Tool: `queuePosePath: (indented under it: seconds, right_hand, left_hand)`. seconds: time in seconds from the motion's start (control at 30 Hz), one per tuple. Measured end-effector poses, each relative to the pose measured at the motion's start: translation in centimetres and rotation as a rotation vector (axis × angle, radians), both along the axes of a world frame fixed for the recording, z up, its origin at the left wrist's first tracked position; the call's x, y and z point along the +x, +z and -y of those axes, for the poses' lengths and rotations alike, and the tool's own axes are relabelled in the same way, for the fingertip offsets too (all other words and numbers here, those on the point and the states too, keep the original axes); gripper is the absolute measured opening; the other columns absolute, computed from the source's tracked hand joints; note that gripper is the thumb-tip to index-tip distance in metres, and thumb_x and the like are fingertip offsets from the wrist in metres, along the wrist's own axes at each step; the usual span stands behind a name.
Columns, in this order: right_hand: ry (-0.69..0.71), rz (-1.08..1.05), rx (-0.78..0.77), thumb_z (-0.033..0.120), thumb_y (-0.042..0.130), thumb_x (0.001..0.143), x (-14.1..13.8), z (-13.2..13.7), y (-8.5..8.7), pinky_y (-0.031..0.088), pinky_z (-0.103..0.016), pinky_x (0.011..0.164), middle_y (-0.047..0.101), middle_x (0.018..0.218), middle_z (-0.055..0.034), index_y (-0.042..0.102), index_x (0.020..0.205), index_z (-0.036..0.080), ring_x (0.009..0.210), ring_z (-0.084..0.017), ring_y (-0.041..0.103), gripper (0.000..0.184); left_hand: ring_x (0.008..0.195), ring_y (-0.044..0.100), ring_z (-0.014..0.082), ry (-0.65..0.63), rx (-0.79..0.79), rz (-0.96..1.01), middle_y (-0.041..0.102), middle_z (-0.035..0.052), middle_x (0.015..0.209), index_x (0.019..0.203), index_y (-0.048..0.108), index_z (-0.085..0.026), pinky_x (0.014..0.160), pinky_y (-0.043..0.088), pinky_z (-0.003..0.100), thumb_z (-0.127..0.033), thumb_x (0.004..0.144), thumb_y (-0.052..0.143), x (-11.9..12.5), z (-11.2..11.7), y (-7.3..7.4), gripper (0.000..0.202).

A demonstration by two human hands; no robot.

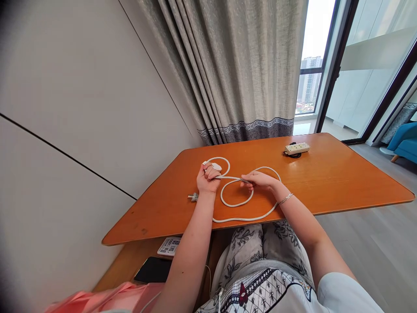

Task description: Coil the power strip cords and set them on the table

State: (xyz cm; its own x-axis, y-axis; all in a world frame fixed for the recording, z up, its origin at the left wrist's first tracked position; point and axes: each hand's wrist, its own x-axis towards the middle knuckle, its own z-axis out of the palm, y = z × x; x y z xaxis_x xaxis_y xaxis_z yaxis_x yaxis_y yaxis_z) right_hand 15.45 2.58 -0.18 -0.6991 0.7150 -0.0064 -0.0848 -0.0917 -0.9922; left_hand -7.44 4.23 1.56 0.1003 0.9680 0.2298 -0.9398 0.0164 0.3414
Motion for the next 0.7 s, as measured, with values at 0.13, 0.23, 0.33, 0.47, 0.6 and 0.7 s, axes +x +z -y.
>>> queuePosePath:
  seconds: [0.13,0.23,0.33,0.47,0.6,0.7]
  right_hand:
    - [-0.015,0.147,0.113,0.063,0.069,0.077,1.3,-0.3,0.7,0.038,-0.025,0.056,0.047,0.053,0.0056,0.068,0.078,0.012,0.050,-0.008,0.042,0.051]
    - [-0.042,0.259,0.179,0.060,0.073,0.072,2.2,-0.5,0.9,0.037,-0.024,0.054,0.050,0.055,0.0044,0.063,0.071,0.014,0.053,-0.009,0.046,0.047]
    - [-0.069,0.316,0.210,0.061,0.075,0.068,3.2,-0.5,1.1,0.037,-0.024,0.053,0.048,0.057,0.0050,0.061,0.068,0.016,0.053,-0.009,0.044,0.048]
    - [-0.250,0.415,0.219,0.067,0.071,0.067,4.9,-0.6,1.6,0.031,-0.024,0.050,0.043,0.057,0.0053,0.062,0.069,0.015,0.053,-0.008,0.036,0.052]
    - [-0.603,0.475,0.229,0.070,0.064,0.073,5.5,-1.5,1.3,0.025,-0.026,0.050,0.038,0.056,0.0056,0.060,0.070,0.016,0.053,-0.008,0.031,0.054]
    - [-0.804,0.547,0.259,0.069,0.062,0.073,5.0,-2.4,0.3,0.022,-0.027,0.050,0.034,0.054,0.0061,0.053,0.063,0.018,0.053,-0.009,0.029,0.053]
  left_hand:
    - [0.033,0.019,0.0058,-0.011,0.024,-0.021,0.018,-0.0107,0.043,0.073,0.039,-0.020,0.039,0.030,0.011,-0.029,0.106,0.026,-0.1,-0.1,-0.1,0.037]
    - [0.033,0.021,0.0063,0.024,0.054,-0.014,0.020,-0.0107,0.043,0.073,0.038,-0.021,0.038,0.030,0.011,-0.028,0.106,0.028,-0.8,-0.5,-0.4,0.035]
    - [0.033,0.025,0.0055,0.070,0.105,0.061,0.024,-0.0108,0.043,0.073,0.035,-0.021,0.039,0.031,0.010,-0.026,0.106,0.027,-2.4,-1.1,-0.9,0.034]
    - [0.034,0.032,0.0041,0.128,0.190,0.170,0.030,-0.0110,0.043,0.074,0.032,-0.022,0.042,0.033,0.008,-0.023,0.106,0.027,-4.8,-1.8,-1.5,0.032]
    - [0.034,0.032,0.0041,0.082,0.203,0.151,0.030,-0.0116,0.044,0.075,0.032,-0.022,0.041,0.032,0.009,-0.023,0.105,0.030,-5.3,-1.8,-1.7,0.030]
    - [0.032,0.026,0.0045,-0.006,0.139,0.069,0.026,-0.0121,0.043,0.077,0.034,-0.022,0.037,0.029,0.010,-0.025,0.105,0.030,-4.1,-1.3,-1.4,0.029]
